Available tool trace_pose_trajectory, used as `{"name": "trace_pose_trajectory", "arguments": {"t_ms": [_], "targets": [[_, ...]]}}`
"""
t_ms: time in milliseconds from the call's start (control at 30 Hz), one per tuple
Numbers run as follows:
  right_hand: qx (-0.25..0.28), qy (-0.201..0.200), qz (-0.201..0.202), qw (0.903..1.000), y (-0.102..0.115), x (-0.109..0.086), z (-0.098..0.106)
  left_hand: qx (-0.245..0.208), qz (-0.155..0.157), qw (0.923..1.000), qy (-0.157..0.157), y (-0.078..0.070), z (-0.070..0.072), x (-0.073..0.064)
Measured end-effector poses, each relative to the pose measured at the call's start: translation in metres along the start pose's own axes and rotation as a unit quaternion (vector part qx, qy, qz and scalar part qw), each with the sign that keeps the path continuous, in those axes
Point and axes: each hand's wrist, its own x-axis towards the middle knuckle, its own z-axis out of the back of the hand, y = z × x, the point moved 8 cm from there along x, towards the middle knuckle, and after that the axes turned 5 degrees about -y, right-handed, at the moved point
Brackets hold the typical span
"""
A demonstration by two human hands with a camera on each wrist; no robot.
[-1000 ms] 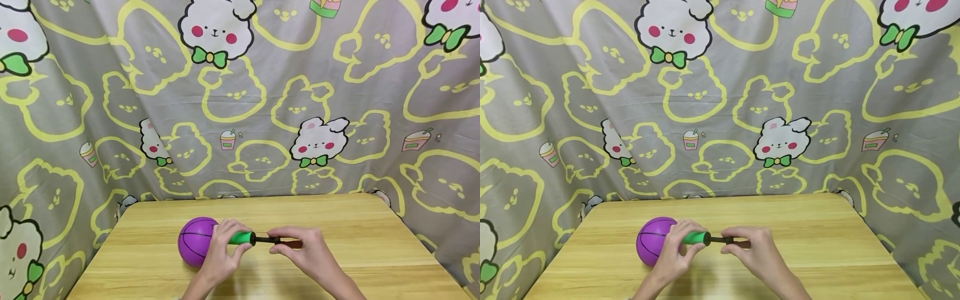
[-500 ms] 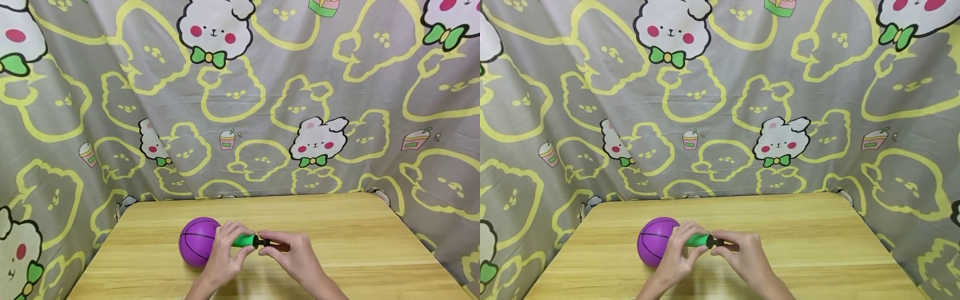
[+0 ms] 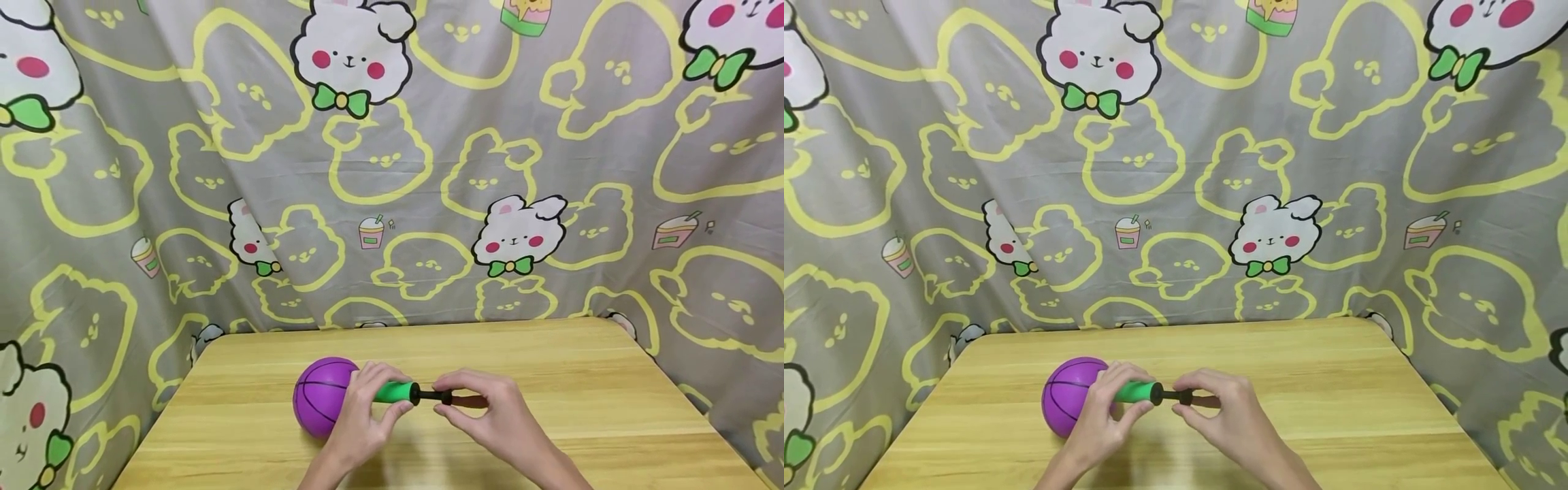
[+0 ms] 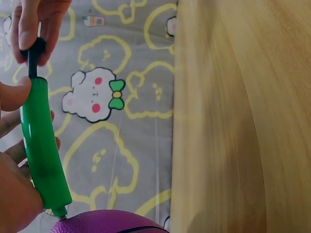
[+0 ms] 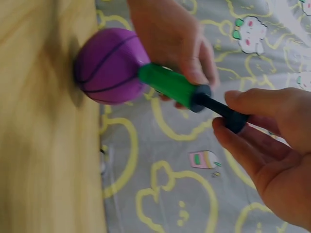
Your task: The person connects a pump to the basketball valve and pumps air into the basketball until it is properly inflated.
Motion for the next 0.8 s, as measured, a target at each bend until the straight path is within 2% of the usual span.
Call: {"name": "trace_pose_trajectory", "arguments": {"t_ms": [300, 467, 733, 800], "targets": [[-0.005, 0.029, -0.019, 0.9994, 0.01, 0.004, 0.027, 0.014, -0.027, 0.9993, -0.023, 0.0, 0.006, 0.002], [-0.016, 0.027, -0.015, 0.9994, 0.016, 0.006, 0.042, 0.019, -0.023, 0.9991, -0.029, 0.002, 0.014, 0.004], [-0.021, 0.022, -0.024, 0.9992, 0.018, 0.007, 0.05, 0.027, -0.009, 0.9996, -0.006, 0.008, 0.013, 0.004], [-0.021, 0.015, -0.028, 0.9993, 0.017, 0.006, 0.05, 0.024, -0.011, 0.9996, -0.009, 0.009, 0.014, 0.004]]}}
